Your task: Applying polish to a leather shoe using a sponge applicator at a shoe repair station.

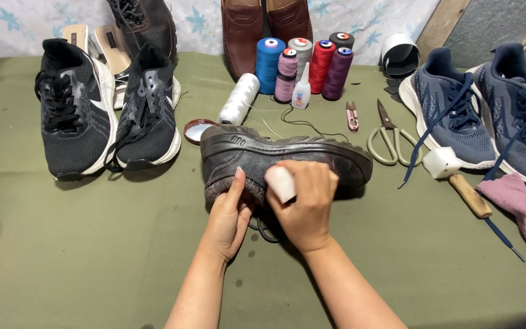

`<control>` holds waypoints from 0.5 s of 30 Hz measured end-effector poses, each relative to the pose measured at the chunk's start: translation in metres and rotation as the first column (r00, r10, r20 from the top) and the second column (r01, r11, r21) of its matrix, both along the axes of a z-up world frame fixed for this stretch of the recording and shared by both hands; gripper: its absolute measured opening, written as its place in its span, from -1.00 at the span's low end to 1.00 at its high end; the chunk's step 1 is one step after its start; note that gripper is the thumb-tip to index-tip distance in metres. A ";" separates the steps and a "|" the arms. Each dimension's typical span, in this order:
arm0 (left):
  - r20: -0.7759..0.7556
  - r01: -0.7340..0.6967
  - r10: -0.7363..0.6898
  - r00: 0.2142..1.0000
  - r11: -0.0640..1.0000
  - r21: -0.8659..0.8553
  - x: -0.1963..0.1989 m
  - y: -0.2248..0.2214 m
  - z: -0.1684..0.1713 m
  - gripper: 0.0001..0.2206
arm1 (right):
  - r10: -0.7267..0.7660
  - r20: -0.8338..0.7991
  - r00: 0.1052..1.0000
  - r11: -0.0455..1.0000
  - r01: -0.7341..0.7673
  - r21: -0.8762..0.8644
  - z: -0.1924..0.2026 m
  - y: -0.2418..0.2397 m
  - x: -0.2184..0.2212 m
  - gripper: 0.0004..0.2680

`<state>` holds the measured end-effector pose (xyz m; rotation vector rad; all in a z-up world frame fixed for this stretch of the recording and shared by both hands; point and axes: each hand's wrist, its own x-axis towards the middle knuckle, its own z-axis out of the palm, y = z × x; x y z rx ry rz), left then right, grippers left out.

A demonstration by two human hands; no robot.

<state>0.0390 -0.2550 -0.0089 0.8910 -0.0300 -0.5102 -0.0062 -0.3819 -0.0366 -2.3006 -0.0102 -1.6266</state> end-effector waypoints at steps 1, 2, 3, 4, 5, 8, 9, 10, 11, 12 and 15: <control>-0.002 -0.001 0.001 1.000 1.000 -0.001 0.000 -0.001 0.000 -0.46 | 0.026 -0.006 1.000 1.000 -0.026 -0.008 0.001 0.003 0.001 -0.82; 0.002 0.006 -0.006 1.000 1.000 0.002 0.000 -0.001 0.000 -0.46 | 0.020 -0.002 1.000 1.000 -0.020 -0.005 0.001 0.004 -0.001 -0.82; -0.008 0.003 -0.003 1.000 1.000 0.012 0.000 -0.001 0.000 -0.47 | 0.040 -0.016 0.999 0.999 -0.040 -0.019 0.000 0.004 -0.002 -0.82; -0.017 -0.002 0.002 1.000 1.000 0.021 0.000 0.000 -0.001 -0.48 | 0.063 -0.030 0.998 0.997 -0.064 -0.035 0.000 0.005 -0.003 -0.82; -0.014 0.001 -0.001 1.000 1.000 0.022 0.000 -0.001 0.003 -0.48 | 0.060 -0.027 0.998 0.998 -0.061 -0.034 0.001 0.000 -0.002 -0.82; 0.004 0.005 -0.005 1.000 0.999 0.032 0.002 0.000 -0.006 -0.44 | -0.022 0.007 1.000 1.000 0.022 0.017 0.000 -0.003 0.001 -0.82; -0.009 0.004 -0.004 1.000 1.000 0.018 0.006 -0.001 -0.018 -0.46 | 0.020 -0.012 1.000 1.000 -0.020 -0.013 0.001 0.003 0.000 -0.81; -0.016 0.011 -0.010 1.000 1.000 0.008 0.010 -0.002 -0.029 -0.47 | 0.056 -0.026 0.998 0.998 -0.057 -0.039 0.002 0.007 -0.001 -0.81; -0.016 0.013 -0.013 1.000 1.000 0.008 0.006 -0.001 -0.018 -0.47 | 0.053 -0.026 0.998 0.998 -0.054 -0.039 0.003 0.005 -0.001 -0.81; -0.013 0.008 -0.008 1.000 1.000 0.014 0.002 -0.001 -0.007 -0.48 | 0.031 -0.018 0.999 0.999 -0.032 -0.039 0.003 0.002 -0.001 -0.81; -0.017 0.001 0.000 1.000 1.000 0.018 0.001 -0.001 -0.005 -0.48 | 0.020 -0.006 1.000 0.998 -0.020 -0.051 0.003 0.004 -0.001 -0.81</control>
